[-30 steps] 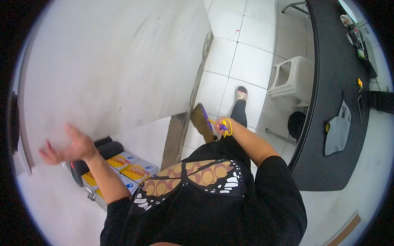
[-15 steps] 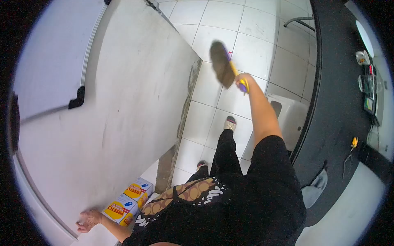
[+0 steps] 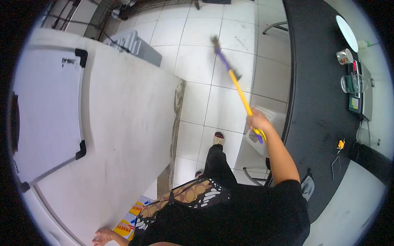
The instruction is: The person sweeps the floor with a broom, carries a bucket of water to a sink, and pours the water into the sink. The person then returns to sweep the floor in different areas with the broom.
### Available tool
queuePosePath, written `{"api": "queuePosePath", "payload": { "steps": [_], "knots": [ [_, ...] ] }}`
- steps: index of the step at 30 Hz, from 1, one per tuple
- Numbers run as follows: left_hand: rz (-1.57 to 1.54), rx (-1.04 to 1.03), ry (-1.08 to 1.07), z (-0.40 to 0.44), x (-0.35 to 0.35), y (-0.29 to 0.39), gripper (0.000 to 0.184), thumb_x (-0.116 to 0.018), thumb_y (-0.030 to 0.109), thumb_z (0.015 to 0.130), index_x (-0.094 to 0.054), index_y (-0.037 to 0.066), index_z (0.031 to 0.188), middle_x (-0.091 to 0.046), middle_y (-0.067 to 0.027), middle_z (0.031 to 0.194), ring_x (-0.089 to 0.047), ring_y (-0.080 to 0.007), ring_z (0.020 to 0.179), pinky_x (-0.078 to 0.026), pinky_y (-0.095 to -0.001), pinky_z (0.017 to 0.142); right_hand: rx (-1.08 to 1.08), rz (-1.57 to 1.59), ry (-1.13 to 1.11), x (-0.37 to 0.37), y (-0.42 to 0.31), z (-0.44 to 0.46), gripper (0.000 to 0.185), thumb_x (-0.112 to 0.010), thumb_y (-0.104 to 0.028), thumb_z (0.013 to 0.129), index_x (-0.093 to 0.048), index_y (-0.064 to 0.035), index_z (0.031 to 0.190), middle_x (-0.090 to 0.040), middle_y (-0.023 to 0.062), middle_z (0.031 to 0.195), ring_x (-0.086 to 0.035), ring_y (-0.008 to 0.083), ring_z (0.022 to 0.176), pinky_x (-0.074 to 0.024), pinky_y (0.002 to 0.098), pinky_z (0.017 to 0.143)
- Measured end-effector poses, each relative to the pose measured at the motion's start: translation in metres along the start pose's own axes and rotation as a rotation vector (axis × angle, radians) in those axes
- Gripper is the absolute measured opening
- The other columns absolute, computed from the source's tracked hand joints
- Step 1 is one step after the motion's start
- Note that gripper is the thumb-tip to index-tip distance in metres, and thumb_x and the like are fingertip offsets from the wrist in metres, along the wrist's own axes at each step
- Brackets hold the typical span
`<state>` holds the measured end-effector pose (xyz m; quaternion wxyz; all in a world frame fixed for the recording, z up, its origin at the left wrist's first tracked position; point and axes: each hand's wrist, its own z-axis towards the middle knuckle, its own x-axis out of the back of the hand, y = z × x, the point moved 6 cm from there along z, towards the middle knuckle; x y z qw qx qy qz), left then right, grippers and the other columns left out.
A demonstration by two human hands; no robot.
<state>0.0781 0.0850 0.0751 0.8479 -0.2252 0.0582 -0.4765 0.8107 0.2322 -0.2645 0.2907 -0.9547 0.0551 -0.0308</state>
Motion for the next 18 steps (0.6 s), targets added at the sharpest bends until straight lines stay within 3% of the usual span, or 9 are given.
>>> {"api": "queuePosePath", "payload": {
  "steps": [4, 7, 10, 12, 14, 16, 18],
  "knots": [
    [-0.357, 0.017, -0.487, -0.047, 0.004, 0.087, 0.040, -0.061, 0.021, 0.076, -0.041, -0.003, 0.102, -0.044, -0.0109, 0.089, -0.039, -0.0226, 0.087, -0.037, -0.0340, 0.074, -0.293, 0.361, -0.218, -0.003, 0.015, -0.066, 0.012, -0.048, -0.003, 0.072, -0.043, -0.0074, 0.081, -0.041, 0.0013, 0.053, -0.038, 0.0080, 0.036, -0.0302, 0.0232, 0.031],
    [-0.717, 0.117, -1.053, -0.095, 0.014, 0.167, 0.036, -0.062, 0.021, 0.075, -0.045, -0.001, 0.099, -0.046, -0.0093, 0.081, -0.042, -0.0210, 0.078, -0.038, -0.0327, 0.069, -0.401, 0.288, -0.258, 0.008, 0.056, -0.052, 0.008, -0.050, -0.006, 0.070, -0.043, -0.0071, 0.075, -0.040, 0.0013, 0.051, -0.036, 0.0080, 0.036, -0.0295, 0.0245, 0.031],
    [-0.952, 0.207, -1.572, -0.133, 0.020, 0.241, 0.032, -0.063, 0.020, 0.074, -0.048, 0.001, 0.095, -0.048, -0.0077, 0.073, -0.044, -0.0194, 0.069, -0.039, -0.0313, 0.063, -0.513, -0.002, -0.268, 0.035, 0.097, 0.020, 0.006, -0.051, -0.010, 0.067, -0.047, -0.0068, 0.064, -0.044, 0.0039, 0.049, -0.041, 0.0115, 0.037, -0.0323, 0.0281, 0.032],
    [-1.066, 0.185, -1.740, -0.137, 0.009, 0.283, 0.030, -0.063, 0.019, 0.073, -0.050, 0.002, 0.093, -0.049, -0.0066, 0.067, -0.046, -0.0184, 0.063, -0.040, -0.0304, 0.059, -0.321, -0.374, -0.055, 0.049, 0.086, 0.069, 0.012, -0.050, -0.012, 0.066, -0.053, -0.0039, 0.057, -0.053, 0.0106, 0.052, -0.052, 0.0192, 0.042, -0.0398, 0.0343, 0.038],
    [-1.157, 0.120, -1.799, -0.132, -0.014, 0.323, 0.027, -0.064, 0.019, 0.073, -0.053, 0.003, 0.091, -0.050, -0.0055, 0.062, -0.047, -0.0173, 0.057, -0.041, -0.0295, 0.056, -0.071, -0.499, 0.293, 0.054, 0.076, 0.098, 0.015, -0.049, -0.011, 0.066, -0.058, -0.0009, 0.058, -0.058, 0.0165, 0.061, -0.060, 0.0269, 0.054, -0.0463, 0.0364, 0.048],
    [-1.244, 0.008, -1.813, -0.121, -0.048, 0.369, 0.024, -0.065, 0.018, 0.072, -0.055, 0.004, 0.088, -0.052, -0.0044, 0.057, -0.049, -0.0163, 0.051, -0.042, -0.0287, 0.052, 0.053, -0.639, 0.374, 0.051, 0.065, 0.101, 0.019, -0.051, -0.013, 0.066, -0.060, 0.0016, 0.075, -0.060, 0.0195, 0.072, -0.061, 0.0315, 0.069, -0.0485, 0.0368, 0.061],
    [-1.303, -0.185, -1.829, -0.111, -0.087, 0.427, 0.022, -0.066, 0.018, 0.071, -0.057, 0.005, 0.086, -0.053, -0.0034, 0.051, -0.050, -0.0152, 0.046, -0.042, -0.0278, 0.049, 0.043, -0.532, 0.442, 0.039, 0.056, 0.064, 0.032, -0.053, -0.015, 0.067, -0.057, 0.0006, 0.095, -0.059, 0.0219, 0.087, -0.058, 0.0347, 0.082, -0.0466, 0.0395, 0.071]
  ]
}}
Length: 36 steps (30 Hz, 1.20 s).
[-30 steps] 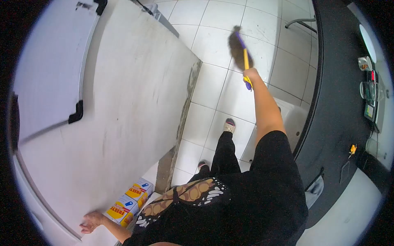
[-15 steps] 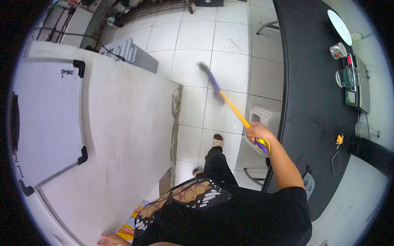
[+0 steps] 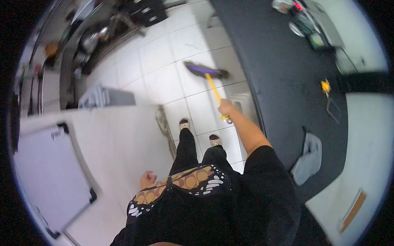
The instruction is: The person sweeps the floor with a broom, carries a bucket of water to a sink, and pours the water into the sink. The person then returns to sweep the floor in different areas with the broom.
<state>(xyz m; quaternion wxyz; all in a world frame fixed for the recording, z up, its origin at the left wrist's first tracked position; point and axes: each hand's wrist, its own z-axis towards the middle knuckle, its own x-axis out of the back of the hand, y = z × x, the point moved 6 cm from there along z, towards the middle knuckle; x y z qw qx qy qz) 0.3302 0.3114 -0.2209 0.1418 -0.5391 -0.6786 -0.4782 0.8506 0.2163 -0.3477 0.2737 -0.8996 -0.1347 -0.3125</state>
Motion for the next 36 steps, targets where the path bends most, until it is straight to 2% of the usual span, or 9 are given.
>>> {"api": "queuePosePath", "payload": {
  "steps": [4, 10, 18, 21, 25, 27, 28, 32, 36],
  "knots": [
    [0.245, -0.212, -0.267, 0.148, -0.004, 0.047, 0.018, -0.066, 0.018, 0.070, -0.059, 0.003, 0.077, -0.057, -0.0077, 0.056, -0.054, -0.0167, 0.052, -0.043, -0.0298, 0.050, -0.018, 0.092, 0.009, -0.024, 0.027, -0.084, 0.051, -0.049, -0.016, 0.074, -0.037, -0.0063, 0.122, -0.056, 0.0237, 0.099, -0.054, 0.0356, 0.093, -0.0422, 0.0416, 0.080],
    [0.665, -0.561, -0.644, 0.273, -0.052, 0.167, 0.013, -0.060, 0.015, 0.074, -0.062, 0.004, 0.081, -0.061, -0.0122, 0.061, -0.059, -0.0231, 0.058, -0.046, -0.0316, 0.055, -0.533, 0.317, -0.043, -0.041, 0.030, -0.313, 0.057, -0.045, -0.009, 0.074, -0.037, -0.0306, 0.125, -0.058, 0.0145, 0.100, -0.056, 0.0299, 0.089, -0.0440, 0.0385, 0.076],
    [1.012, -1.003, -0.724, 0.287, -0.101, 0.269, 0.028, -0.052, 0.010, 0.073, -0.058, 0.006, 0.100, -0.063, -0.0144, 0.075, -0.061, -0.0270, 0.077, -0.047, -0.0337, 0.072, -1.224, 0.685, 0.047, -0.202, -0.043, -0.594, 0.047, -0.050, -0.008, 0.070, -0.051, -0.0236, 0.115, -0.058, 0.0139, 0.101, -0.056, 0.0292, 0.092, -0.0434, 0.0378, 0.081],
    [1.042, -1.006, -0.798, 0.318, -0.158, 0.262, 0.026, -0.052, 0.013, 0.075, -0.058, 0.004, 0.099, -0.063, -0.0158, 0.079, -0.062, -0.0245, 0.072, -0.048, -0.0319, 0.068, -1.363, 0.798, 0.194, -0.307, -0.063, -0.639, 0.044, -0.046, -0.008, 0.071, -0.052, -0.0176, 0.114, -0.056, 0.0169, 0.103, -0.054, 0.0318, 0.096, -0.0425, 0.0390, 0.082],
    [0.825, -0.842, -0.920, 0.272, -0.229, 0.284, 0.025, -0.050, 0.021, 0.081, -0.056, 0.004, 0.098, -0.062, -0.0108, 0.074, -0.059, -0.0158, 0.058, -0.047, -0.0295, 0.049, -1.528, 1.257, 0.513, -0.424, -0.061, -0.630, 0.042, -0.044, -0.005, 0.070, -0.051, -0.0066, 0.112, -0.055, 0.0229, 0.101, -0.051, 0.0352, 0.098, -0.0418, 0.0387, 0.082],
    [0.797, -0.716, -0.960, 0.233, -0.270, 0.292, 0.032, -0.046, 0.030, 0.084, -0.054, 0.005, 0.102, -0.062, -0.0109, 0.078, -0.059, -0.0167, 0.060, -0.047, -0.0312, 0.051, -1.504, 0.994, 0.659, -0.520, -0.025, -0.606, 0.032, -0.046, -0.005, 0.069, -0.054, 0.0029, 0.099, -0.059, 0.0242, 0.077, -0.060, 0.0316, 0.066, -0.0464, 0.0381, 0.055],
    [0.813, -0.657, -0.989, 0.214, -0.290, 0.297, 0.035, -0.044, 0.034, 0.085, -0.051, 0.006, 0.106, -0.062, -0.0099, 0.081, -0.059, -0.0175, 0.062, -0.047, -0.0321, 0.052, -1.516, 0.975, 0.635, -0.534, -0.010, -0.586, 0.030, -0.046, -0.006, 0.068, -0.054, 0.0044, 0.095, -0.058, 0.0219, 0.073, -0.060, 0.0297, 0.065, -0.0464, 0.0377, 0.054],
    [0.671, -0.427, -1.066, 0.168, -0.379, 0.313, 0.043, -0.040, 0.040, 0.086, -0.040, 0.010, 0.118, -0.055, -0.0108, 0.104, -0.055, -0.0243, 0.088, -0.045, -0.0415, 0.064, -1.673, 1.620, 0.813, -0.493, 0.043, -0.501, 0.021, -0.048, -0.010, 0.067, -0.055, 0.0079, 0.075, -0.059, 0.0228, 0.067, -0.061, 0.0320, 0.058, -0.0477, 0.0391, 0.049],
    [0.505, -0.226, -1.125, 0.162, -0.449, 0.317, 0.062, -0.034, 0.050, 0.086, -0.020, 0.010, 0.131, -0.037, -0.0154, 0.125, -0.042, -0.0309, 0.109, -0.040, -0.0520, 0.081, -1.574, 1.751, 0.903, -0.419, 0.041, -0.387, 0.020, -0.044, -0.005, 0.065, -0.051, 0.0102, 0.077, -0.056, 0.0167, 0.060, -0.056, 0.0257, 0.047, -0.0448, 0.0372, 0.043]
  ]
}}
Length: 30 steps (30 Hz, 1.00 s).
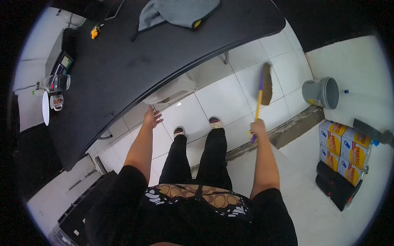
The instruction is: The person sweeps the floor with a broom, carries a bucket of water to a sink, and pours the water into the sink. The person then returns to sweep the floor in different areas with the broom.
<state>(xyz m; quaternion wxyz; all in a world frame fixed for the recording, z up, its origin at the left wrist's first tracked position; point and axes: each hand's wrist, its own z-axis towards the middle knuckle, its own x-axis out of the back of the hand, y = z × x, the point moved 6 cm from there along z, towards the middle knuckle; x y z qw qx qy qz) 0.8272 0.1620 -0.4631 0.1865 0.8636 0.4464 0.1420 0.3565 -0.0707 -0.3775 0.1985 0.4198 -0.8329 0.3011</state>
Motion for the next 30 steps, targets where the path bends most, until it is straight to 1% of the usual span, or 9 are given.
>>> {"api": "queuePosePath", "payload": {
  "steps": [4, 7, 11, 15, 18, 19, 23, 27, 30],
  "knots": [
    [-0.099, 0.090, -0.064, 0.045, -0.017, 0.020, 0.080, -0.034, 0.061, 0.080, -0.010, 0.007, 0.134, -0.024, -0.0163, 0.134, -0.028, -0.0327, 0.121, -0.031, -0.0566, 0.091, 0.107, -0.053, -0.191, -0.100, -0.001, -0.056, 0.024, -0.048, -0.006, 0.069, -0.050, 0.0077, 0.089, -0.054, 0.0116, 0.057, -0.053, 0.0200, 0.044, -0.0422, 0.0313, 0.040],
    [-0.112, 0.173, -0.121, 0.067, -0.021, 0.009, 0.089, -0.034, 0.067, 0.076, -0.005, 0.006, 0.134, -0.019, -0.0178, 0.136, -0.021, -0.0331, 0.125, -0.028, -0.0570, 0.093, 0.021, 0.188, -0.457, -0.091, 0.001, -0.142, 0.036, -0.048, -0.003, 0.072, -0.048, 0.0010, 0.108, -0.047, 0.0030, 0.055, -0.046, 0.0109, 0.041, -0.0369, 0.0250, 0.037],
    [-0.219, 0.231, -0.124, 0.083, -0.036, 0.004, 0.086, -0.029, 0.069, 0.075, -0.005, 0.013, 0.135, -0.016, -0.0169, 0.138, -0.017, -0.0336, 0.127, -0.025, -0.0561, 0.095, -0.080, 0.392, -0.251, -0.072, 0.010, -0.257, 0.055, -0.047, 0.006, 0.073, -0.038, -0.0046, 0.126, -0.042, -0.0027, 0.053, -0.039, 0.0071, 0.037, -0.0336, 0.0221, 0.036],
    [-0.440, 0.122, -0.059, 0.105, -0.053, -0.008, 0.086, -0.027, 0.073, 0.072, -0.014, 0.015, 0.134, -0.020, -0.0107, 0.138, -0.020, -0.0302, 0.126, -0.026, -0.0526, 0.097, -0.234, 0.479, -0.128, -0.064, 0.036, -0.309, 0.058, -0.046, 0.007, 0.073, -0.034, -0.0043, 0.129, -0.043, -0.0016, 0.053, -0.038, 0.0065, 0.035, -0.0322, 0.0210, 0.034],
    [-0.890, -0.213, -0.264, 0.125, -0.061, 0.009, 0.084, -0.029, 0.075, 0.070, -0.026, 0.016, 0.130, -0.027, -0.0038, 0.135, -0.027, -0.0258, 0.123, -0.028, -0.0489, 0.097, -0.230, 0.499, -0.009, -0.069, 0.059, -0.292, 0.057, -0.044, 0.007, 0.074, -0.033, -0.0044, 0.129, -0.043, -0.0014, 0.052, -0.038, 0.0067, 0.035, -0.0329, 0.0208, 0.034],
    [-1.145, -0.217, -0.155, 0.126, -0.061, 0.010, 0.080, -0.030, 0.075, 0.070, -0.035, 0.018, 0.125, -0.034, 0.0006, 0.131, -0.034, -0.0230, 0.117, -0.028, -0.0454, 0.097, -0.222, 0.507, 0.035, -0.068, 0.066, -0.280, 0.057, -0.043, 0.006, 0.074, -0.033, -0.0042, 0.129, -0.042, -0.0014, 0.052, -0.039, 0.0069, 0.035, -0.0330, 0.0209, 0.034],
    [-1.221, -0.265, -0.105, 0.135, -0.017, 0.024, 0.076, -0.022, 0.069, 0.076, -0.033, 0.015, 0.128, -0.033, -0.0036, 0.133, -0.033, -0.0262, 0.119, -0.023, -0.0469, 0.100, -0.197, 0.424, 0.127, -0.071, 0.075, -0.231, 0.058, -0.043, 0.003, 0.071, -0.033, -0.0039, 0.128, -0.045, 0.0029, 0.056, -0.042, 0.0104, 0.036, -0.0365, 0.0229, 0.035],
    [-0.951, -0.368, -0.002, 0.054, 0.030, 0.061, 0.072, -0.013, 0.061, 0.082, -0.028, 0.011, 0.131, -0.028, -0.0052, 0.136, -0.026, -0.0247, 0.125, -0.018, -0.0433, 0.103, -0.212, 0.304, 0.163, -0.113, 0.091, -0.163, 0.051, -0.045, 0.001, 0.070, -0.039, -0.0006, 0.121, -0.053, 0.0144, 0.066, -0.054, 0.0193, 0.043, -0.0426, 0.0318, 0.039],
    [-0.680, -0.460, 0.139, 0.030, 0.082, 0.053, 0.072, -0.010, 0.059, 0.083, -0.029, 0.008, 0.131, -0.028, -0.0059, 0.136, -0.025, -0.0243, 0.126, -0.017, -0.0411, 0.104, -0.002, 0.201, 0.118, -0.179, 0.108, -0.138, 0.046, -0.046, -0.001, 0.070, -0.043, -0.0016, 0.116, -0.055, 0.0175, 0.071, -0.058, 0.0202, 0.050, -0.0447, 0.0350, 0.043]
  ]
}}
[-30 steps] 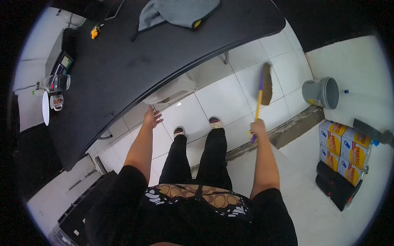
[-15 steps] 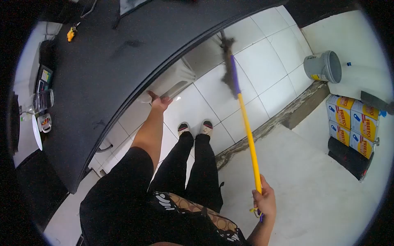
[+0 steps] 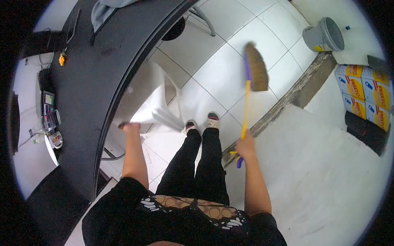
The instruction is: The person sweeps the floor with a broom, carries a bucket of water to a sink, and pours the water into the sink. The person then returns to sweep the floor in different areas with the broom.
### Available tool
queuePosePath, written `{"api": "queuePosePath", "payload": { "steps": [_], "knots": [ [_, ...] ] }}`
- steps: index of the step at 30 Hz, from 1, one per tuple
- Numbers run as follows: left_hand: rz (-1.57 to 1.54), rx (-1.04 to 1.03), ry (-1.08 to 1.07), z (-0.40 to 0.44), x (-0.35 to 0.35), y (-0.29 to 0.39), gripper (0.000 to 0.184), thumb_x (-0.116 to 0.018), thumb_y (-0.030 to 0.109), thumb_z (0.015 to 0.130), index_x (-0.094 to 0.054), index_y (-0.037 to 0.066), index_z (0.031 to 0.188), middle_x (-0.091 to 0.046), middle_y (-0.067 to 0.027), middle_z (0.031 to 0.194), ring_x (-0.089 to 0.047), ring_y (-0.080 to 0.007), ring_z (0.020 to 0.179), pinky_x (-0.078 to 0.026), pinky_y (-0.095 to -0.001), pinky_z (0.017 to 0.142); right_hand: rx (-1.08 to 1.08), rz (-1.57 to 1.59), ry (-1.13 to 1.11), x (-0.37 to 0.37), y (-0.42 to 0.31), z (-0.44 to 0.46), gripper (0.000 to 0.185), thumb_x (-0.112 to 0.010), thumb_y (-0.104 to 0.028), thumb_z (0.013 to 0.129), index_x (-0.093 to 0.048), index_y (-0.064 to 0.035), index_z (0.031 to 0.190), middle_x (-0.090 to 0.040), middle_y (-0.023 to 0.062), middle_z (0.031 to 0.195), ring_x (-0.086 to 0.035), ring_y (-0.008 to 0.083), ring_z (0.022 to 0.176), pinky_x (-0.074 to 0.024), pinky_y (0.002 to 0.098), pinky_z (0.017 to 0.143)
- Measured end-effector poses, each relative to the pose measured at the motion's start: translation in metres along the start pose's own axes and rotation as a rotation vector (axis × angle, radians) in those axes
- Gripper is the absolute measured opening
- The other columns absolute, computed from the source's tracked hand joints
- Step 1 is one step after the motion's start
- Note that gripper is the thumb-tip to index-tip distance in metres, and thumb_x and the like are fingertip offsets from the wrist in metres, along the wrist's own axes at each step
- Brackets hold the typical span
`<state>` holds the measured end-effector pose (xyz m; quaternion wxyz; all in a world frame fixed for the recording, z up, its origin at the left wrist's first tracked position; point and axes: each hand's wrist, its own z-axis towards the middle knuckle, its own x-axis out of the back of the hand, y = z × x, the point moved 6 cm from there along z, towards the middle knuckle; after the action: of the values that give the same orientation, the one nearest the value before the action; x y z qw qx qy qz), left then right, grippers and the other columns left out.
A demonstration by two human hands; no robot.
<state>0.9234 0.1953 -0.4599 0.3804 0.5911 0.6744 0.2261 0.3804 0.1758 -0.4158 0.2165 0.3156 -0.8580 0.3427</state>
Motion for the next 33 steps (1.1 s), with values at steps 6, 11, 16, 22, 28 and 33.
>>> {"api": "queuePosePath", "payload": {
  "steps": [6, 11, 16, 22, 28, 33],
  "knots": [
    [0.315, 0.074, 0.074, -0.011, 0.076, 0.060, 0.070, -0.015, 0.057, 0.084, -0.028, 0.005, 0.130, -0.026, -0.0079, 0.137, -0.026, -0.0260, 0.125, -0.018, -0.0408, 0.102, -0.187, 0.358, -0.379, 0.010, -0.059, -0.088, 0.049, -0.047, -0.001, 0.071, -0.042, -0.0044, 0.119, -0.056, 0.0209, 0.078, -0.056, 0.0221, 0.051, -0.0456, 0.0322, 0.048],
    [0.556, 0.080, 0.087, 0.009, 0.152, 0.118, 0.067, -0.023, 0.054, 0.084, -0.030, 0.004, 0.129, -0.031, -0.0097, 0.134, -0.031, -0.0270, 0.122, -0.024, -0.0386, 0.100, -0.014, 0.216, -0.152, -0.005, -0.087, -0.103, 0.059, -0.047, 0.000, 0.070, -0.033, -0.0014, 0.127, -0.057, 0.0160, 0.074, -0.056, 0.0212, 0.054, -0.0450, 0.0301, 0.049],
    [0.638, 0.162, -0.049, -0.004, 0.182, 0.146, 0.064, -0.022, 0.053, 0.085, -0.034, 0.006, 0.127, -0.037, -0.0104, 0.130, -0.036, -0.0290, 0.118, -0.030, -0.0403, 0.097, 0.103, 0.005, -0.110, -0.159, -0.119, -0.018, 0.053, -0.046, -0.007, 0.071, -0.031, -0.0027, 0.122, -0.054, 0.0299, 0.092, -0.052, 0.0418, 0.092, -0.0413, 0.0457, 0.079],
    [0.732, 0.207, -0.029, 0.022, 0.230, 0.159, 0.064, -0.020, 0.054, 0.084, -0.034, 0.009, 0.127, -0.038, -0.0092, 0.129, -0.037, -0.0291, 0.117, -0.031, -0.0408, 0.097, 0.098, 0.154, -0.366, -0.169, -0.128, -0.066, 0.056, -0.046, -0.004, 0.070, -0.035, -0.0060, 0.125, -0.055, 0.0269, 0.092, -0.055, 0.0376, 0.085, -0.0440, 0.0403, 0.074],
    [0.642, 0.295, -0.106, 0.008, 0.235, 0.155, 0.062, -0.017, 0.053, 0.085, -0.034, 0.011, 0.127, -0.038, -0.0091, 0.129, -0.036, -0.0293, 0.118, -0.030, -0.0419, 0.098, 0.244, -0.025, -0.195, -0.128, -0.163, -0.110, 0.061, -0.050, -0.011, 0.072, -0.028, -0.0054, 0.129, -0.056, 0.0235, 0.090, -0.055, 0.0376, 0.087, -0.0438, 0.0415, 0.074],
    [0.650, 0.299, -0.150, -0.012, 0.223, 0.145, 0.057, -0.022, 0.048, 0.085, -0.037, 0.010, 0.125, -0.042, -0.0096, 0.126, -0.040, -0.0296, 0.115, -0.032, -0.0420, 0.097, 0.262, -0.267, -0.160, -0.221, -0.220, -0.004, 0.050, -0.040, -0.008, 0.078, -0.030, -0.0051, 0.127, -0.060, 0.0179, 0.082, -0.059, 0.0328, 0.080, -0.0469, 0.0425, 0.070]
  ]
}}
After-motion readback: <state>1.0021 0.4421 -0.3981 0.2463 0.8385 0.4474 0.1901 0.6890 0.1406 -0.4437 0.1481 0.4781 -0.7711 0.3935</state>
